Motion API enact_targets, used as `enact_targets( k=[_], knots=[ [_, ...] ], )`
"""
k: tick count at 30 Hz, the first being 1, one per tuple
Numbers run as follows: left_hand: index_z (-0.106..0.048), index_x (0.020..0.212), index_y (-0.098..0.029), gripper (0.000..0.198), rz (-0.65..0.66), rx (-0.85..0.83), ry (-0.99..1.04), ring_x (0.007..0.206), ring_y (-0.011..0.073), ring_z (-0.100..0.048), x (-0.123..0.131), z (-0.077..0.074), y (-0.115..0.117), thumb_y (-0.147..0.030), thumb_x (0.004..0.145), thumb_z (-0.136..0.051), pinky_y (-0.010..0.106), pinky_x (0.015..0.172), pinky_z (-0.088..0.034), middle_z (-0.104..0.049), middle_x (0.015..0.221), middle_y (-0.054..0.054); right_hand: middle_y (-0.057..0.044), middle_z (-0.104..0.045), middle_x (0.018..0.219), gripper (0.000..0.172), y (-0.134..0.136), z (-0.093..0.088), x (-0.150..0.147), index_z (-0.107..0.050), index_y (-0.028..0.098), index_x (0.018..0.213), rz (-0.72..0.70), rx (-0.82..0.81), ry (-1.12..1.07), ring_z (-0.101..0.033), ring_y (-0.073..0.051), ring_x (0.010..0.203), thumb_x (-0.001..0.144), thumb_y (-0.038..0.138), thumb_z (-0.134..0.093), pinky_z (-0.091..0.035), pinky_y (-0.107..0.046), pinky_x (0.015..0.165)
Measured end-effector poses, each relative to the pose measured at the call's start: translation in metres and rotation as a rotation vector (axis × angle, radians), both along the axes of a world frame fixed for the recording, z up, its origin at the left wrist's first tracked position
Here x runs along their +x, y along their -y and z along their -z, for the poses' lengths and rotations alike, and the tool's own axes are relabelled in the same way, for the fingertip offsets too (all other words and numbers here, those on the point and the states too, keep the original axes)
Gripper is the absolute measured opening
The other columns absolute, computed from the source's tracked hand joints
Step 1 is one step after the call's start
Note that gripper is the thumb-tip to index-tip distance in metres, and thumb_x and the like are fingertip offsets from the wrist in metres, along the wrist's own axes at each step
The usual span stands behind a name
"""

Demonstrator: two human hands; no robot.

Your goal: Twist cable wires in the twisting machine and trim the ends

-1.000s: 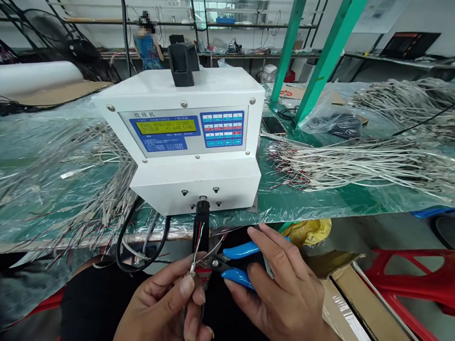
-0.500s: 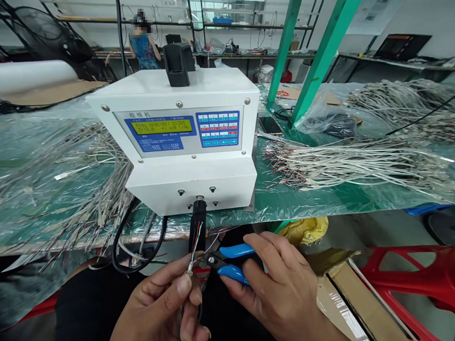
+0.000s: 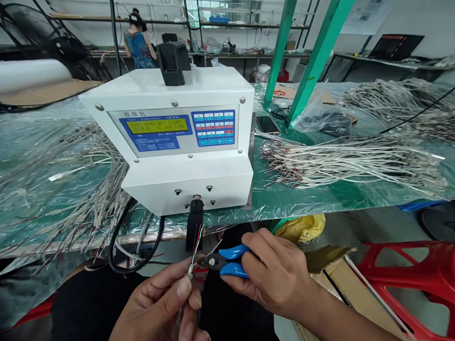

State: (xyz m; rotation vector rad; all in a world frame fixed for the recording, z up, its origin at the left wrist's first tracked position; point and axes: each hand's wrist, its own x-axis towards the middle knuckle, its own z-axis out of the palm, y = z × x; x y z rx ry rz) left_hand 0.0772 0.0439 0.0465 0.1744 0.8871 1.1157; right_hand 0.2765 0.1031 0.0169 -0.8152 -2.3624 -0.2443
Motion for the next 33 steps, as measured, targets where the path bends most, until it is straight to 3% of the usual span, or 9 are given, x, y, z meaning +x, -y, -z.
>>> enact_targets(
  k=[4, 7, 10, 14, 16, 19, 21, 26, 33],
  knots=[
    [-0.082, 0.087, -0.018, 0.033, -0.043, 0.003, -0.027, 0.037, 0.0087, -0.058, 0.0, 0.001, 0.0, -0.027, 0.058, -0.096, 0.029, 0.046, -0.062, -0.07, 0.056, 0.0, -0.011, -0.064, 0.086, 0.043, 0.008, -0.002, 0.003, -0.055, 0.015, 0.072, -0.001, -0.139, -0.162, -0.061, -0.019, 0.07, 0.104, 0.043, -0.046, -0.05, -0.029, 0.058],
    [-0.081, 0.089, -0.017, 0.031, -0.055, 0.019, -0.006, 0.038, 0.0082, -0.059, -0.003, 0.004, 0.0, -0.026, 0.062, -0.094, 0.028, 0.047, -0.062, -0.07, 0.057, 0.0, -0.012, -0.067, 0.096, 0.04, 0.018, 0.019, 0.009, -0.057, 0.017, 0.075, -0.032, -0.362, -0.514, -0.068, -0.02, 0.076, 0.105, 0.04, -0.043, -0.055, -0.029, 0.061],
    [-0.081, 0.093, -0.016, 0.027, -0.023, 0.042, 0.089, 0.038, 0.0081, -0.059, -0.007, 0.01, 0.0, -0.025, 0.069, -0.09, 0.026, 0.046, -0.062, -0.071, 0.059, 0.001, -0.014, -0.074, 0.102, 0.039, 0.029, 0.058, 0.012, -0.067, 0.017, 0.087, 0.003, -0.8, -0.952, -0.075, -0.027, 0.09, 0.106, 0.037, -0.039, -0.063, -0.033, 0.063],
    [-0.079, 0.102, -0.013, 0.026, 0.045, 0.029, 0.216, 0.037, 0.0063, -0.057, -0.012, 0.014, -0.001, -0.022, 0.078, -0.083, 0.026, 0.045, -0.063, -0.07, 0.062, 0.001, -0.016, -0.076, 0.106, 0.053, 0.053, 0.08, 0.012, -0.066, 0.015, 0.12, 0.045, -1.391, -0.997, -0.073, -0.031, 0.1, 0.11, 0.039, -0.02, -0.066, -0.041, 0.067],
    [-0.078, 0.103, -0.011, 0.024, 0.043, -0.005, 0.231, 0.037, 0.0042, -0.054, -0.013, 0.013, -0.001, -0.019, 0.08, -0.08, 0.025, 0.046, -0.063, -0.069, 0.062, 0.001, -0.013, -0.074, 0.114, 0.041, 0.066, 0.064, 0.012, -0.069, 0.019, 0.119, 0.043, -1.251, -0.799, -0.071, -0.029, 0.108, 0.108, 0.036, -0.034, -0.066, -0.038, 0.075],
    [-0.077, 0.104, -0.009, 0.025, 0.014, -0.031, 0.229, 0.038, 0.0023, -0.051, -0.013, 0.012, -0.001, -0.017, 0.081, -0.079, 0.023, 0.045, -0.063, -0.068, 0.063, 0.0, -0.012, -0.066, 0.126, 0.018, 0.072, 0.026, 0.008, -0.072, 0.02, 0.105, 0.162, -0.581, -0.348, -0.072, -0.025, 0.105, 0.097, 0.028, -0.058, -0.065, -0.03, 0.077],
    [-0.077, 0.105, -0.01, 0.026, 0.003, -0.018, 0.199, 0.038, 0.0028, -0.052, -0.011, 0.014, -0.001, -0.017, 0.08, -0.081, 0.022, 0.044, -0.062, -0.069, 0.063, 0.001, -0.012, -0.065, 0.123, 0.016, 0.068, 0.009, 0.001, -0.072, 0.02, 0.094, 0.236, -0.335, -0.141, -0.072, -0.024, 0.098, 0.094, 0.031, -0.061, -0.064, -0.029, 0.069],
    [-0.08, 0.097, -0.018, 0.027, -0.039, 0.076, 0.071, 0.042, 0.0091, -0.062, -0.005, 0.018, -0.001, -0.021, 0.071, -0.088, 0.027, 0.048, -0.063, -0.072, 0.062, 0.001, -0.011, -0.067, 0.12, 0.029, 0.054, 0.006, -0.019, -0.067, 0.021, 0.076, 0.325, -0.154, -0.075, -0.07, -0.024, 0.098, 0.097, 0.038, -0.055, -0.058, -0.028, 0.058],
    [-0.082, 0.09, -0.021, 0.031, -0.087, 0.064, -0.037, 0.042, 0.0112, -0.063, 0.001, 0.01, 0.001, -0.024, 0.061, -0.094, 0.032, 0.05, -0.065, -0.071, 0.06, 0.001, -0.009, -0.066, 0.121, 0.031, 0.05, 0.01, -0.021, -0.071, 0.021, 0.086, 0.344, -0.122, -0.03, -0.069, -0.023, 0.097, 0.098, 0.041, -0.053, -0.056, -0.027, 0.061]
  ],
)
